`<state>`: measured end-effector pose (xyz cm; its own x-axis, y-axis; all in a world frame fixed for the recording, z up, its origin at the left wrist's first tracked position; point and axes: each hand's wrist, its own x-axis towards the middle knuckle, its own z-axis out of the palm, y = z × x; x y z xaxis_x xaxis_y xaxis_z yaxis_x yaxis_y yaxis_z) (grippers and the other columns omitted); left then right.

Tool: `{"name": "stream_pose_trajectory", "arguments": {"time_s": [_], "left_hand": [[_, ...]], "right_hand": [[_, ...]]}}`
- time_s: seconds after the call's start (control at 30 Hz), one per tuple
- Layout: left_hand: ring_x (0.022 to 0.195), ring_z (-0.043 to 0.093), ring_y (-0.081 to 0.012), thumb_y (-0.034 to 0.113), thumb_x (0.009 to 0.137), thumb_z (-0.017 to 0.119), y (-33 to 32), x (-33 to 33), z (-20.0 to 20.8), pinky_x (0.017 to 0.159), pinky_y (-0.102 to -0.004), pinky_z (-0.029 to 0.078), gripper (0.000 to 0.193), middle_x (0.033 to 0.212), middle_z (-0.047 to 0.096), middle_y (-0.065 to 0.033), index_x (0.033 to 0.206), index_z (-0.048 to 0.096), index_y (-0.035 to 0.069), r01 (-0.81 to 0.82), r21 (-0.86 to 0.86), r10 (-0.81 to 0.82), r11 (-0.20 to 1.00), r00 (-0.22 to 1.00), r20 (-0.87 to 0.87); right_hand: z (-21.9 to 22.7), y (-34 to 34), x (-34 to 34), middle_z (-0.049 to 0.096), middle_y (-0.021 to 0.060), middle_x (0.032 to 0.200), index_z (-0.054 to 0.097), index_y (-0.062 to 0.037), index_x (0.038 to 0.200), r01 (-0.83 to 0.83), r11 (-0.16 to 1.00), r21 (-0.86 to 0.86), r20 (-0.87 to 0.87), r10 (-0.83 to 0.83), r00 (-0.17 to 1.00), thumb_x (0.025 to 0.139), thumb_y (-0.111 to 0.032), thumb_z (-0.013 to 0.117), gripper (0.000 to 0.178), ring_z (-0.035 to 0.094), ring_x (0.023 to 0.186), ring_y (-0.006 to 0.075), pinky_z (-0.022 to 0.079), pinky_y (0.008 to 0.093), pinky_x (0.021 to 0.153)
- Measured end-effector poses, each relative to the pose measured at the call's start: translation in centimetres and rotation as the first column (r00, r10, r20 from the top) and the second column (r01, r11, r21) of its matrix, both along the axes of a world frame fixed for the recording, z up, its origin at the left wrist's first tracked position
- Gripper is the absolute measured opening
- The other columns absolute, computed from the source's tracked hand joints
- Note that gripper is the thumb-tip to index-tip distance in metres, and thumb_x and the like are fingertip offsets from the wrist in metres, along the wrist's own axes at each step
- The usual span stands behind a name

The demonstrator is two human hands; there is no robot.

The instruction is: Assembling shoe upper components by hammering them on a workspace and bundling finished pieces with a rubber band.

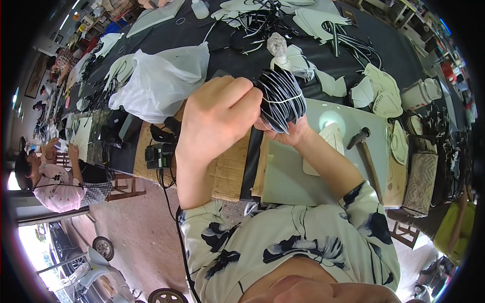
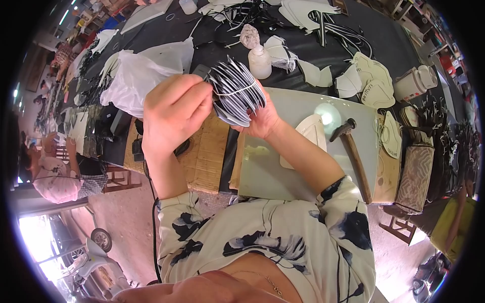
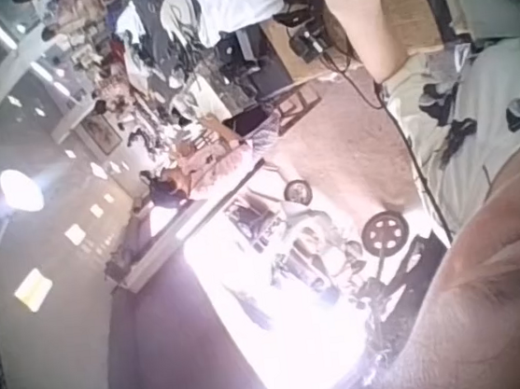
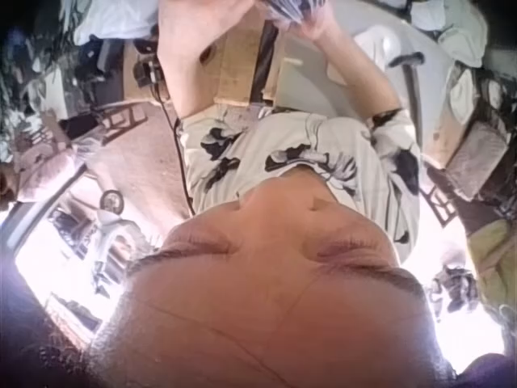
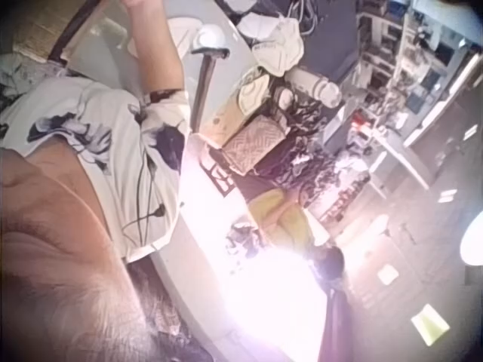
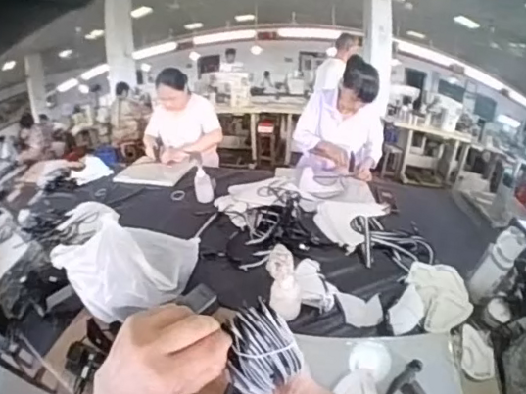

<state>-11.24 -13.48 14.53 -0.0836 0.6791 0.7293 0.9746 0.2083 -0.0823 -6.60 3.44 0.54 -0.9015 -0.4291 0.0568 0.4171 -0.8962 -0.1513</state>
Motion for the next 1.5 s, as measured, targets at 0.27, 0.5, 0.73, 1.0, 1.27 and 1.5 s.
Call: {"name": "stream_pose_trajectory", "arguments": {"time_s": [0.27,0.5,0.73,1.0,1.27,1.5], "left_hand": [[0.065,0.044,-0.0087,0.001,0.083,0.056,0.6,-1.7,-5.1,0.055,-0.0209,0.032,0.005,0.08,0.054,-0.0074,0.078,0.054,0.002,0.338,0.75,-0.818,0.569,0.14,0.557],[0.061,0.04,-0.0095,0.0,0.081,0.066,1.4,-1.9,-6.9,0.054,-0.0225,0.029,0.017,0.071,0.046,-0.0027,0.076,0.05,0.004,0.275,0.402,-0.487,0.873,0.515,0.706],[0.064,0.039,-0.0109,0.008,0.089,0.056,1.9,-1.9,-5.7,0.062,-0.0253,0.033,0.034,0.064,0.043,0.0001,0.061,0.038,0.009,-0.142,0.863,-0.775,0.485,0.387,0.5],[0.051,0.031,-0.01,0.029,0.102,0.047,1.4,-0.2,-4.7,0.049,-0.0254,0.027,0.047,0.052,0.031,0.0034,0.06,0.032,0.014,-0.487,0.795,-0.883,0.362,-0.453,0.124],[0.044,0.034,-0.0081,0.024,0.101,0.047,1.6,-0.4,-9.2,0.043,-0.0232,0.028,0.023,0.057,0.041,0.003,0.09,0.056,0.006,-0.376,0.594,-0.661,0.712,-0.071,0.747],[0.084,0.065,-0.0287,0.023,0.081,0.074,2.5,1.3,-12.5,0.074,-0.0405,0.05,0.03,0.083,0.065,-0.0125,0.098,0.061,0.002,-0.314,-0.415,0.495,0.854,0.738,0.459]], "right_hand": [[4.4,-1.6,1.5,0.048,0.0049,0.077,0.053,0.0066,0.105,0.324,0.943,-0.072,0.224,-0.302,0.927,0.086,-0.027,0.063,0.04,0.044,0.062,0.0112,0.035,0.0186,0.041],[3.6,-0.2,1.7,0.052,0.0082,0.083,0.05,0.0072,0.106,0.242,0.942,-0.232,0.048,-0.237,0.97,0.088,-0.022,0.064,0.037,0.052,0.065,0.0115,0.047,0.0151,0.045],[3.6,0.8,2.1,0.064,0.006,0.112,0.059,-0.0084,0.12,0.445,0.634,0.632,-0.01,-0.568,0.823,0.083,-0.05,0.066,0.056,0.057,0.113,0.0195,0.047,0.0332,0.09],[4.9,5.3,6.5,0.064,0.0101,0.102,0.053,0.0019,0.115,0.695,-0.651,0.304,-0.913,0.009,0.407,0.08,-0.016,0.076,0.046,0.06,0.092,0.0167,0.047,0.0312,0.083],[2.5,9.0,8.7,0.063,0.0083,0.116,0.058,-0.0106,0.122,0.707,0.684,0.18,0.09,-0.727,0.68,0.094,-0.048,0.05,0.048,0.061,0.097,0.0219,0.05,0.0346,0.077],[2.7,8.1,10.7,0.059,0.009,0.116,0.044,-0.0009,0.131,0.718,0.171,0.675,-0.482,-0.634,0.605,0.077,-0.012,0.079,0.065,0.057,0.109,0.0196,0.047,0.0325,0.093]]}}
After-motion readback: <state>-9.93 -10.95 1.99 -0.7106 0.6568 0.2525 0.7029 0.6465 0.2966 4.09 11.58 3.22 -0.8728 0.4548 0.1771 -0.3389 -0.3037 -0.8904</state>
